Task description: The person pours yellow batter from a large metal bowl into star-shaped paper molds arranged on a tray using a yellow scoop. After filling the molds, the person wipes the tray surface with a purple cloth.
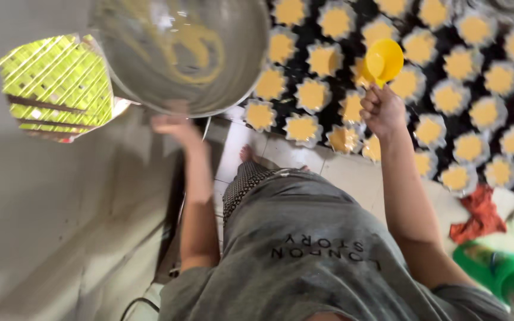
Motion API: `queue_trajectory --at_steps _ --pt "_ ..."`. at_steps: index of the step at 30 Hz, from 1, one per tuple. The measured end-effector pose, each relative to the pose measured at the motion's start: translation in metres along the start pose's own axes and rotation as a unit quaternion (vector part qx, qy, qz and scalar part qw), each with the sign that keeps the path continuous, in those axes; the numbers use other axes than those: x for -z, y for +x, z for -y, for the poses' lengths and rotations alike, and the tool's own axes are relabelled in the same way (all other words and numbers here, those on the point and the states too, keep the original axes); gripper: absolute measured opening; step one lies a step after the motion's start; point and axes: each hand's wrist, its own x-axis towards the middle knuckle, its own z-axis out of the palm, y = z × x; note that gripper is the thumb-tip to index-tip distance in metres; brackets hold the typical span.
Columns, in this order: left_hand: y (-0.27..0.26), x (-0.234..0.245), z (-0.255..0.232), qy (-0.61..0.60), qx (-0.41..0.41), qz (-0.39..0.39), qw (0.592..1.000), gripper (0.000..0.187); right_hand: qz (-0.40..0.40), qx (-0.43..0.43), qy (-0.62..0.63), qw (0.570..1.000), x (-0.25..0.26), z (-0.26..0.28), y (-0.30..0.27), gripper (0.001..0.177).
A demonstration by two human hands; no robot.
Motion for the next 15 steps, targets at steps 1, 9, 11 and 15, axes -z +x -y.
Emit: queue_trajectory --at_steps 1,9,11,15 --pt "-0.032 -0.004 0.01 0.167 0.082 0.04 0.982 0.063 -0.026 -0.002 -0.036 0.999 -0.01 0.0 -0.001 0.018" --pt "0.006 -0.062 -0.026 0.366 -0.107 -0.001 0.924 0.036 0.024 0.003 -0.207 0.978 -0.106 -0.002 0.003 0.018" --pt "0.045 -0.075 -0.055 0.504 -0.237 -0.005 0.83 0.038 0.043 0.012 -0.284 0.958 -0.121 -0.007 0.007 0.031" --pt "0.132 -0.117 -0.105 0.563 -0.347 0.093 0.745 0.034 0.069 0.191 -0.593 0.779 -0.143 -0.034 0.051 0.021"
